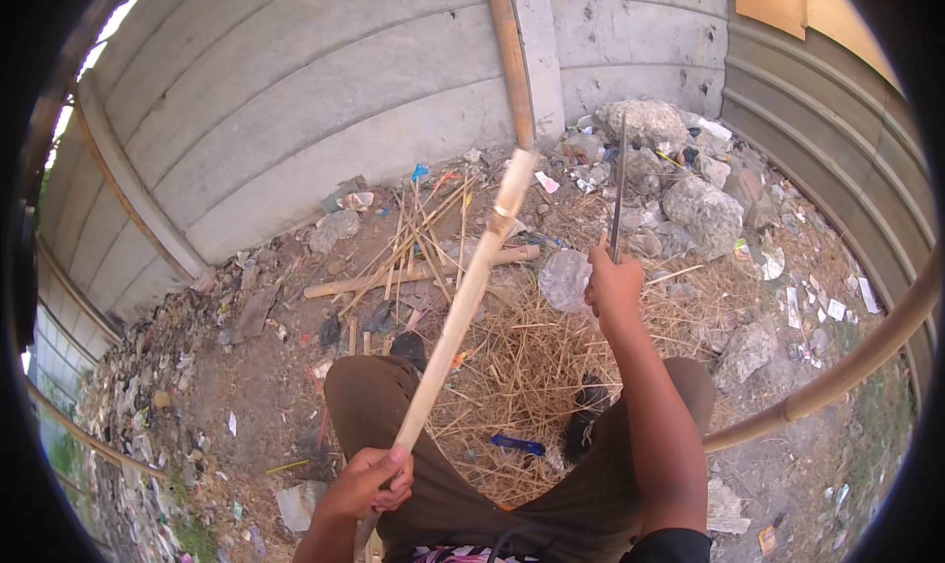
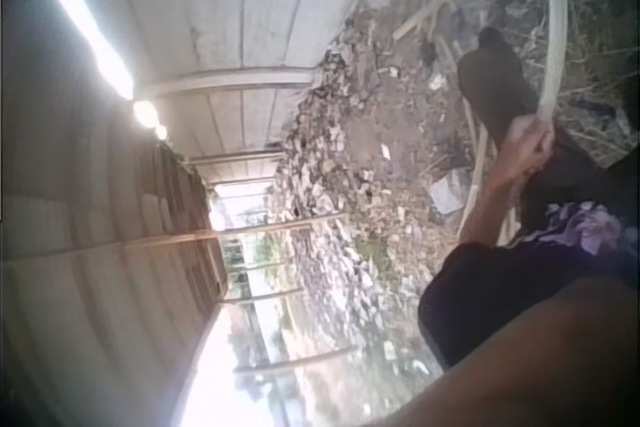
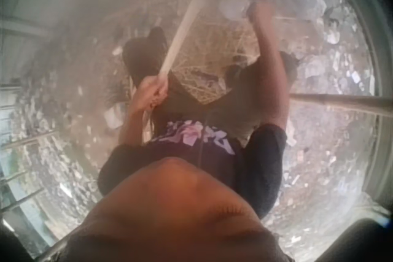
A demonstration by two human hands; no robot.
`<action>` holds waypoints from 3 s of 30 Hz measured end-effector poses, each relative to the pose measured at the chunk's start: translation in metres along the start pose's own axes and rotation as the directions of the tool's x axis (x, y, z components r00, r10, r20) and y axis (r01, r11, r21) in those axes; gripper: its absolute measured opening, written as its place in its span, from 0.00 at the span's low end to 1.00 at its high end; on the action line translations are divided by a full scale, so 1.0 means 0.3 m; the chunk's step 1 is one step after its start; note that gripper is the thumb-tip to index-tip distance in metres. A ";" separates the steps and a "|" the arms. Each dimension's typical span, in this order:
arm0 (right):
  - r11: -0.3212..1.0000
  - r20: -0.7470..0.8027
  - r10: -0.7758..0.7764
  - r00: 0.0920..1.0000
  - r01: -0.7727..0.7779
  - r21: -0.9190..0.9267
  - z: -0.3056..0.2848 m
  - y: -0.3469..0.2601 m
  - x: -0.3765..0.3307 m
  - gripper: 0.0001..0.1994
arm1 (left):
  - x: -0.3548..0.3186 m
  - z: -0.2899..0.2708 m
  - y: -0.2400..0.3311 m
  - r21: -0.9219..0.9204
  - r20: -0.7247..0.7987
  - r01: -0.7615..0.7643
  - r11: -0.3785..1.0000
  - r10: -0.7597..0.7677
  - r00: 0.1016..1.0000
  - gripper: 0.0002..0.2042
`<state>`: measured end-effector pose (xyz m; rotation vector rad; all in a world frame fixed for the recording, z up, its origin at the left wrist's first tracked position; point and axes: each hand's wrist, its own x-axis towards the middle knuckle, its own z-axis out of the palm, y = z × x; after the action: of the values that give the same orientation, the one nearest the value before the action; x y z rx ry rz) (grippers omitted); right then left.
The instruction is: The person sits cross-legged on the ground and uses a blue utility knife to shave and sharpen a thin wooden stick. They rotate the stick to smooth its surface and then switch to a larger curved blade to further refine the stick's shape.
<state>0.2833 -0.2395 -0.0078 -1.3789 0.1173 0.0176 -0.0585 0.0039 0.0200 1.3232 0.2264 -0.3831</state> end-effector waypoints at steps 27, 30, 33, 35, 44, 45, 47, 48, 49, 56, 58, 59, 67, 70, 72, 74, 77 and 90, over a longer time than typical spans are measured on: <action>0.706 0.362 -0.243 0.900 -0.092 0.702 0.070 -0.199 -0.053 0.11 | 0.057 -0.128 0.215 0.487 -0.054 0.108 0.866 -0.094 0.994 0.15; 0.684 0.370 -0.239 0.898 -0.115 0.720 0.078 -0.186 -0.037 0.14 | 0.067 -0.103 0.161 0.280 -0.030 0.090 0.956 -0.085 0.996 0.12; 0.764 0.293 -0.085 0.952 -0.126 0.633 0.076 -0.155 -0.016 0.19 | 0.071 -0.109 0.133 0.201 -0.003 0.012 0.979 -0.012 1.000 0.12; 0.810 0.204 0.042 0.978 -0.153 0.566 0.076 -0.131 -0.003 0.21 | 0.083 -0.116 0.129 0.141 -0.001 -0.044 0.989 0.045 0.999 0.11; 0.736 0.192 0.316 0.929 -0.112 -0.668 0.142 0.222 -0.015 0.17 | 0.339 -0.194 0.301 -0.252 0.154 -0.097 0.963 0.139 0.978 0.14; 0.612 0.235 0.347 0.908 -0.029 -0.791 0.167 0.286 -0.041 0.20 | 0.381 -0.211 0.303 -0.284 0.187 -0.093 0.954 0.150 0.971 0.15; 0.269 0.429 0.253 0.867 0.363 -0.892 0.173 0.449 -0.078 0.23 | 0.465 -0.230 0.290 -0.345 0.261 -0.087 0.935 0.185 0.948 0.17; 0.275 0.430 0.210 0.878 0.369 -0.888 0.153 0.541 -0.098 0.21 | 0.487 -0.231 0.275 -0.326 0.227 -0.071 0.943 0.151 0.962 0.17; 0.279 0.428 0.166 0.888 0.374 -0.885 0.122 0.640 -0.123 0.19 | 0.508 -0.232 0.261 -0.308 0.193 -0.053 0.950 0.117 0.974 0.18; -0.154 0.659 0.591 0.464 0.868 -0.473 0.146 1.032 -0.393 0.09 | 0.524 -0.208 0.204 -0.451 0.117 0.057 0.891 -0.004 0.993 0.22; -0.158 0.462 0.699 0.545 0.749 -0.644 0.119 1.187 -0.417 0.11 | 0.536 -0.210 0.197 -0.469 0.154 0.056 0.881 0.019 0.988 0.25; -0.206 0.395 0.732 0.555 0.734 -0.647 0.116 1.232 -0.442 0.12 | 0.530 -0.212 0.198 -0.445 0.172 0.056 0.894 0.024 0.985 0.25; 0.007 0.454 0.779 0.431 0.719 -0.695 0.164 1.118 -0.353 0.17 | 0.496 -0.205 0.213 -0.446 0.279 0.057 0.893 0.078 0.957 0.20; 0.080 0.250 0.789 0.561 0.310 -0.947 0.228 0.835 -0.194 0.17 | 0.492 -0.181 0.204 -0.434 0.287 0.057 0.899 0.078 0.955 0.15; 0.013 0.383 0.552 0.741 0.451 -0.892 0.228 0.641 -0.122 0.14 | 0.454 -0.183 0.169 -0.444 0.284 0.145 0.884 -0.015 0.959 0.13; -0.157 0.469 0.310 0.827 0.531 -0.833 0.231 0.361 -0.119 0.10 | 0.390 -0.193 0.080 -0.421 0.265 0.185 0.888 -0.075 0.961 0.10; 0.019 0.514 -0.003 0.858 0.514 -0.858 0.123 0.050 -0.297 0.08 | 0.236 -0.109 -0.016 -0.394 0.152 0.158 0.905 -0.105 0.983 0.09; 0.355 0.607 -0.289 0.740 0.672 -0.650 -0.025 0.267 -0.818 0.15 | 0.097 0.050 -0.251 -0.344 0.214 0.052 0.938 0.025 0.977 0.17</action>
<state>0.0324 -0.2179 -0.0645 -2.3463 -0.8001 -0.1913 -0.0625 -0.0294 -0.0548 0.9232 0.1141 -0.4716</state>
